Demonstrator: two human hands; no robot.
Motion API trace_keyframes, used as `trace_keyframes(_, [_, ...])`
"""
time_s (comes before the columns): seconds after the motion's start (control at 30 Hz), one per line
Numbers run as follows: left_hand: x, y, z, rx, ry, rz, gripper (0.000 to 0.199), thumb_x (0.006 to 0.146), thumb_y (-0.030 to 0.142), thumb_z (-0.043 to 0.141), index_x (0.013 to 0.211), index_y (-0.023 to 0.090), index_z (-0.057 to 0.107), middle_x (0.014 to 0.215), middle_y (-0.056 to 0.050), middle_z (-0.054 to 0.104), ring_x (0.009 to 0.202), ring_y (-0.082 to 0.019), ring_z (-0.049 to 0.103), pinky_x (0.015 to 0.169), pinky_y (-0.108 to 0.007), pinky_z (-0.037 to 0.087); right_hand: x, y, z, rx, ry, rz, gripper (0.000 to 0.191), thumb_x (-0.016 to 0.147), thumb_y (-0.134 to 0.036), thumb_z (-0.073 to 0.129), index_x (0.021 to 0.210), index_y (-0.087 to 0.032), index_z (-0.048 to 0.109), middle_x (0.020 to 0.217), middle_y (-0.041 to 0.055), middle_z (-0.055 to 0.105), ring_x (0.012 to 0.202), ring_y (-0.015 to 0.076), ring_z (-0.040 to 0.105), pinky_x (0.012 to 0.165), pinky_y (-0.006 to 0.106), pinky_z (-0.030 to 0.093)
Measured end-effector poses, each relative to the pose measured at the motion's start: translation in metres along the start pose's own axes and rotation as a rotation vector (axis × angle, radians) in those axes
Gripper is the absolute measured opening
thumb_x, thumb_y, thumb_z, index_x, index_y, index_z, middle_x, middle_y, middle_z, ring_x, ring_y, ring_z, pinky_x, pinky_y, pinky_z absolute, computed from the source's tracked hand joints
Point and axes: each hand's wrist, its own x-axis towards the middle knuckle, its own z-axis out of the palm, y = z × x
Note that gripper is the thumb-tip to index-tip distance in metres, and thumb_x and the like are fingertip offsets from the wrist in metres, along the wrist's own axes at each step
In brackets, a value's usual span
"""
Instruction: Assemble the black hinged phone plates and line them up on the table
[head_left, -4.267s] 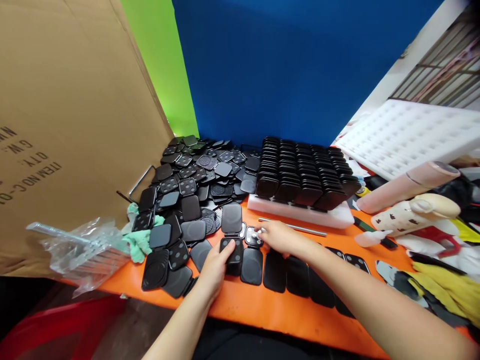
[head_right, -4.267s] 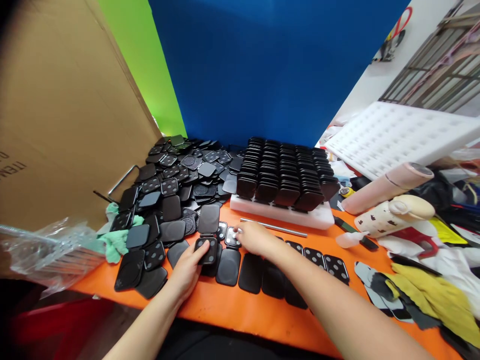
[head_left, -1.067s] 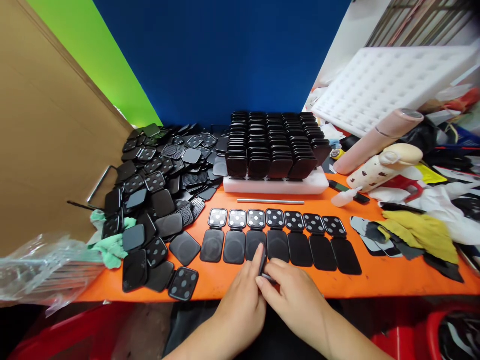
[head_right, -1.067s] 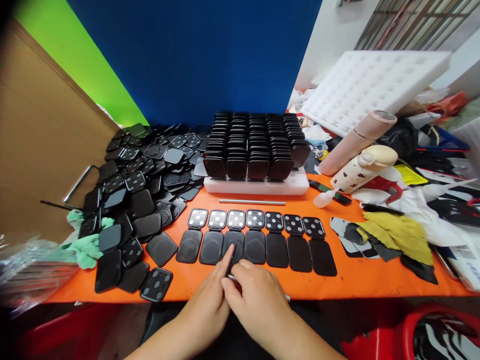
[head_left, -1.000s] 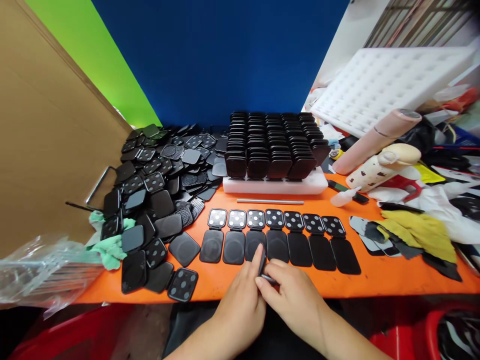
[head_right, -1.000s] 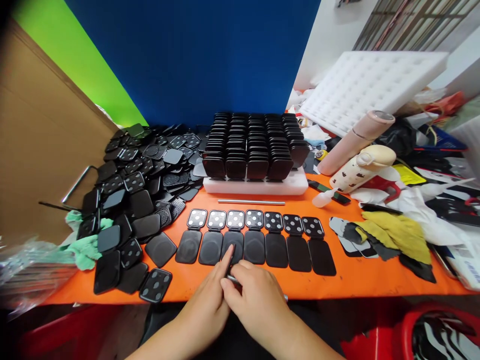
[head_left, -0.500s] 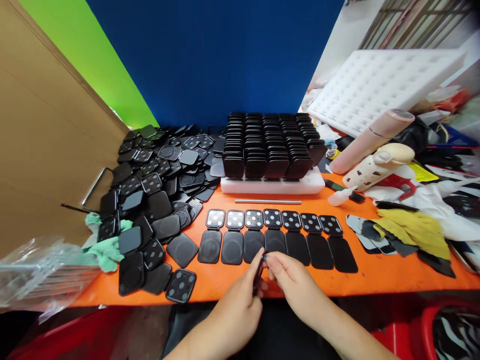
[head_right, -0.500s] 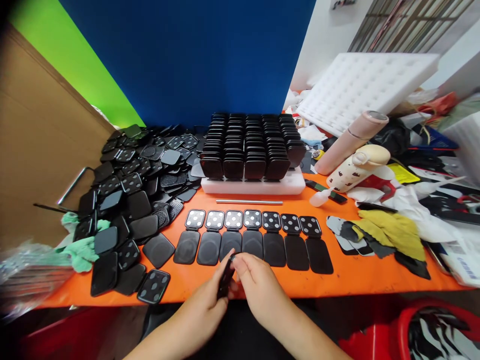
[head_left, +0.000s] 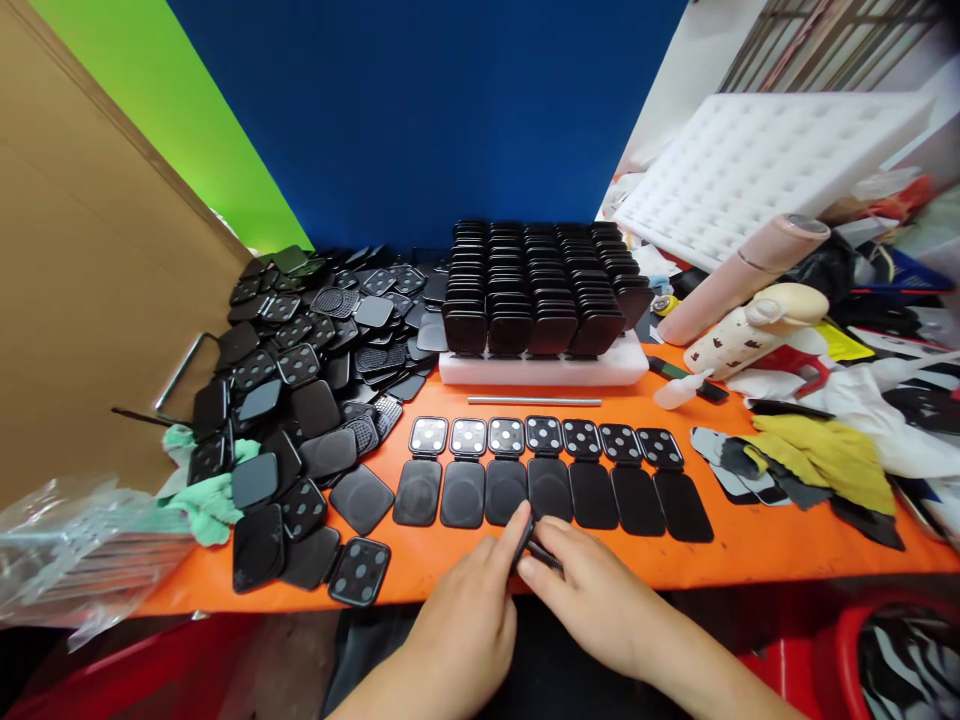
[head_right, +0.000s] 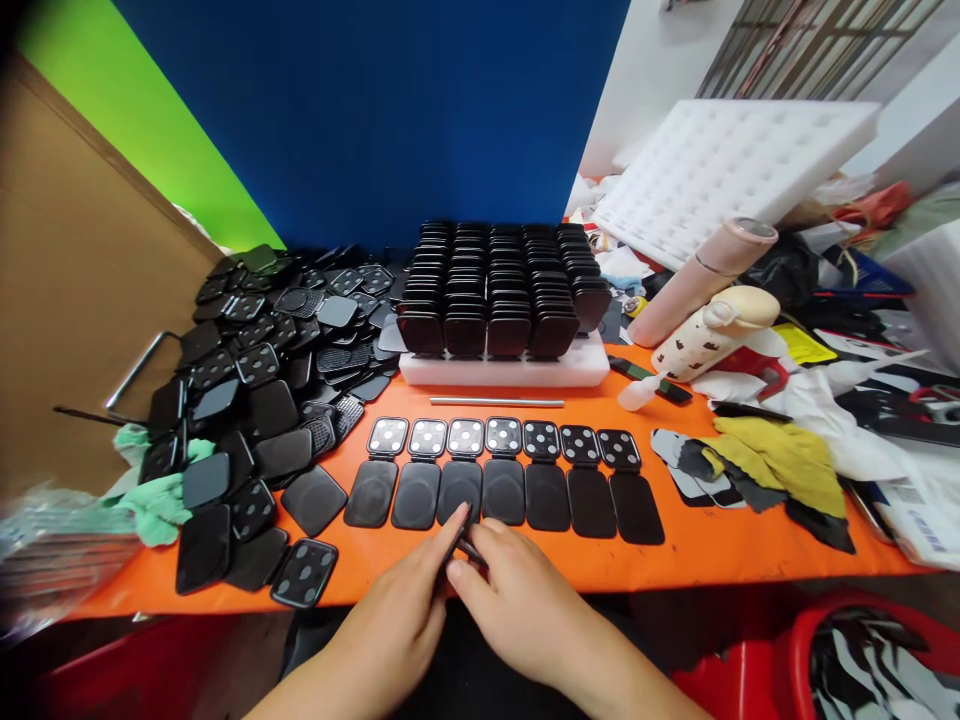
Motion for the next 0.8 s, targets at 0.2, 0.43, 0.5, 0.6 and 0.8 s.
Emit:
trace_keyframes(0.2, [-0.003,-0.002,0.003,0.0,0.034,-0.006,0.071,0.081,0.005,0.038,0.144,0.03,0.017,0.134,-0.009,0.048,0.119,-0.027,0.048,0.097,-0.046,0.042,0.003,-0.001,0.005,-0.037,0.068,-0.027,0.015,0.086,-0.03,0.049,0.075,-0.02,0.053,0.076,0.0002,0.057,0.069,0.015,0.053,0.062,0.026,0.04])
trace_keyframes(0.43, [0.004,-0.001,0.01,-0.608,0.03,-0.153,0.068,0.074,0.005,0.044,0.139,0.024,0.031,0.119,-0.008,0.058,0.107,-0.024,0.056,0.092,-0.04,0.045,0.005,0.006,0.017,0.228,0.045,-0.049,0.03,0.092,-0.037,0.039,0.07,-0.019,0.051,0.069,-0.0005,0.051,0.064,0.0136,0.052,0.061,0.026,0.04])
trace_keyframes(0.5, [0.007,0.002,0.011,-0.911,-0.026,-0.257,0.065,0.069,0.006,0.046,0.131,0.021,0.038,0.093,-0.005,0.063,0.086,-0.021,0.062,0.072,-0.034,0.052,0.006,0.01,0.015,0.484,-0.05,0.031,0.032,0.093,-0.043,0.035,0.081,-0.019,0.051,0.064,-0.0025,0.048,0.057,0.0127,0.052,0.053,0.025,0.039])
trace_keyframes(0.6, [0.008,0.004,0.009,-1.093,-0.078,-0.295,0.06,0.066,0.006,0.047,0.124,0.019,0.042,0.08,-0.001,0.059,0.075,-0.017,0.061,0.062,-0.028,0.05,0.006,0.011,0.008,0.638,-0.113,0.087,0.033,0.094,-0.046,0.03,0.09,-0.019,0.048,0.06,-0.0035,0.049,0.054,0.0124,0.052,0.048,0.023,0.037])
trace_keyframes(0.8, [0.001,-0.003,0.007,-0.374,0.024,-0.058,0.07,0.079,0.006,0.04,0.142,0.029,0.02,0.121,-0.006,0.056,0.11,-0.02,0.053,0.097,-0.04,0.04,0.002,-0.001,-0.003,0.077,0.016,0.02,0.026,0.095,-0.036,0.033,0.08,-0.022,0.05,0.072,-0.0012,0.058,0.068,0.0152,0.055,0.063,0.027,0.038])
